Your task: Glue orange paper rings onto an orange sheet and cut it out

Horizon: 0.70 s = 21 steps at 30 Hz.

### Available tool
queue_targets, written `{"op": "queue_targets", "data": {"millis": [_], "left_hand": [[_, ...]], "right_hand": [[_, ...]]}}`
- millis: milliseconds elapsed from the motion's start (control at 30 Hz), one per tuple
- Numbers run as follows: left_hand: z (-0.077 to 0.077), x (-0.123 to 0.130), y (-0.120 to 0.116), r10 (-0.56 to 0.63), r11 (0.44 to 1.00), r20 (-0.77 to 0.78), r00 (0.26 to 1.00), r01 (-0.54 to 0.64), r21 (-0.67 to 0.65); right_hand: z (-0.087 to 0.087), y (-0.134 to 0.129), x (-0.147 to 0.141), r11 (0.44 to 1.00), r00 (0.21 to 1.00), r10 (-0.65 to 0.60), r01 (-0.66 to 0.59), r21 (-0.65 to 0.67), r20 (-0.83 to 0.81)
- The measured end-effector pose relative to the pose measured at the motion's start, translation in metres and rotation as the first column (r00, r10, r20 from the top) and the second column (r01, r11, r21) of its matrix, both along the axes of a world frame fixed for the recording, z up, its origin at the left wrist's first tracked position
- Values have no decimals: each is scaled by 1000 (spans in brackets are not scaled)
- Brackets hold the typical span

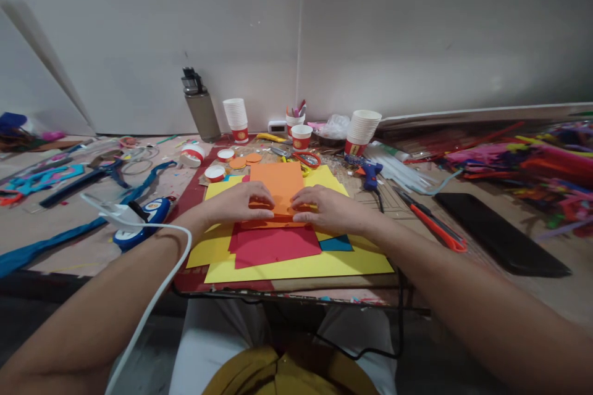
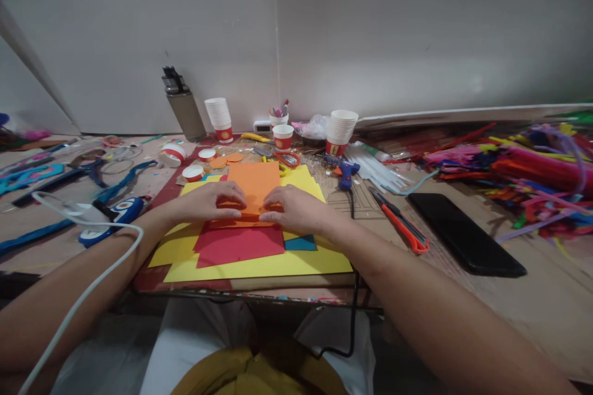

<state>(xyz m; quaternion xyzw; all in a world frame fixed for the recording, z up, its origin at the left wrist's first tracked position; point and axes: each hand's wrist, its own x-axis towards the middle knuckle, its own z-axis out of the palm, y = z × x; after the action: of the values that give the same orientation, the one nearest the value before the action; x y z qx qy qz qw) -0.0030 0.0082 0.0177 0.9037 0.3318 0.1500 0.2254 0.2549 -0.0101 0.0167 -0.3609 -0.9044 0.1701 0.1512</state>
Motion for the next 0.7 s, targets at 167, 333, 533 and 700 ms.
{"op": "queue_targets", "data": {"millis": [167, 333, 533, 700], "left_hand": [[-1, -1, -3, -38, 994, -19, 999, 40, 104], [-5, -2, -1, 122, 987, 25, 992, -124, 106], [-14, -2, 3, 273, 961, 186, 944, -258, -100], [-23, -2, 6, 264, 939, 279, 923, -180, -294]], "right_hand": [[-6, 0, -2, 997, 999, -49, 49, 55, 4], [-1, 1, -3, 948, 947, -319, 319, -4, -41], [-1, 12, 7, 892, 858, -450, 420, -167, -249], [-14, 23, 11, 868, 827, -487, 421, -263, -281]]}}
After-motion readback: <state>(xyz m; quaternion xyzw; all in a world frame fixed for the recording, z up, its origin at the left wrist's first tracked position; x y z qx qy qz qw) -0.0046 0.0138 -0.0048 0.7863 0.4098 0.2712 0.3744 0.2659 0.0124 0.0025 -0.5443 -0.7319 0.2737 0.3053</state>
